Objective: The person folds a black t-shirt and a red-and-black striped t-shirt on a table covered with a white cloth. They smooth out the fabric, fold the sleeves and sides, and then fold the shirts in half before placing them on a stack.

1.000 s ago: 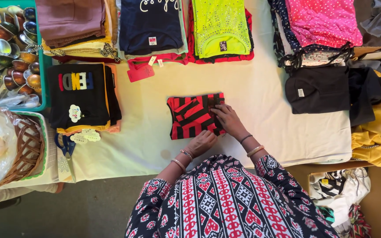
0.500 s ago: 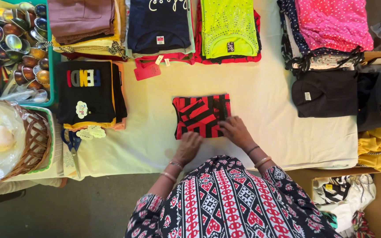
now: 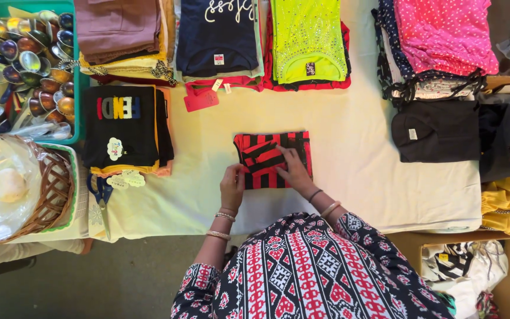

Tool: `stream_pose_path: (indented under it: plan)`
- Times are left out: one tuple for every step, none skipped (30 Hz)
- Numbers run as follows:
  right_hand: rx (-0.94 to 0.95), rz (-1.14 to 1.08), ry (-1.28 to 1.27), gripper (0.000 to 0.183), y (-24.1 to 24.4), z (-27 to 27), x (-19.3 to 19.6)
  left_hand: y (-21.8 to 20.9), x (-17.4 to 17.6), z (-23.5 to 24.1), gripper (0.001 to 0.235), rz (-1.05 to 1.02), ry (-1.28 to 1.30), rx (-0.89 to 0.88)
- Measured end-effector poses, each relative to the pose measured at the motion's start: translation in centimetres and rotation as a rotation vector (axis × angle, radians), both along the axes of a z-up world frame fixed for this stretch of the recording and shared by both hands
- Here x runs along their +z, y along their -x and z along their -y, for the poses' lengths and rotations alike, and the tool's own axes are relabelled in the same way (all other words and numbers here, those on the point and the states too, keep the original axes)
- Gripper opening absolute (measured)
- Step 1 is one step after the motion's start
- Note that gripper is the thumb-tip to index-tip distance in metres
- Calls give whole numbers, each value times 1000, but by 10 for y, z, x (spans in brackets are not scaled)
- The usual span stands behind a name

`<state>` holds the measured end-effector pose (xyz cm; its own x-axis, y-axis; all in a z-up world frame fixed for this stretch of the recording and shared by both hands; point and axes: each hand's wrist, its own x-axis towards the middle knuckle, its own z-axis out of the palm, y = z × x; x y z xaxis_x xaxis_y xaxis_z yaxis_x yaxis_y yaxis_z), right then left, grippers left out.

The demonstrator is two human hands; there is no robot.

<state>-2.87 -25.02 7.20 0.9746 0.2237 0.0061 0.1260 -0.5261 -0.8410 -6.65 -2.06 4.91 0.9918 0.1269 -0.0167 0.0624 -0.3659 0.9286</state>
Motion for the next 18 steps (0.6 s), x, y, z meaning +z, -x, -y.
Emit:
stream_pose_path:
  plan:
    - [2,3,-2,62,3,-3,-1,0,-8,-2,14,3,-2,2]
    - [110,58,-34,58,6,-6,-2,1,-16,-3,15,40,71,60]
    - [215,111,-65,54,10,-8,-3,2,-24,-4,16,74,145,116]
    - [215,111,-66,54,17,-8,3,3,-20,-6,16,74,145,116]
    - [319,39,-30,47,24,-7,10,4,-16,-7,18,-16,202,157]
    - [423,-33,6,40,31,-7,16,4,-12,-7,20,-107,259,197]
    - [423,-33,5,40,36,0,9,8,-13,-8,20,-107,258,198]
    - [338,-43,45,33,41,7,1,11,-14,-8,20,21,-3,130]
    - [254,-52,85,26,45,14,-7,14,-14,-8,20,147,-264,59]
    - [257,-51,85,26,43,21,-8,15,-15,-4,20,147,-264,62]
    - [3,100,113,25,42,28,-8,16,-15,0,22,216,-371,-64]
    - [-249,253,140,25,40,35,-9,18,-15,4,24,285,-477,-191]
    - [-248,255,140,25,37,41,-17,16,-6,11,24,286,-477,-190]
    - [-332,242,169,40,35,48,-26,15,4,18,35,337,-510,-292]
    - [-418,230,200,57,32,55,-33,13,14,27,46,387,-539,-396]
    - [-420,232,202,57,27,55,-33,9,9,31,46,390,-537,-397]
    - [-461,26,115,66,23,54,-33,6,5,35,53,351,-525,-445]
    - [-496,-180,26,74,18,53,-33,3,1,38,62,312,-512,-493]
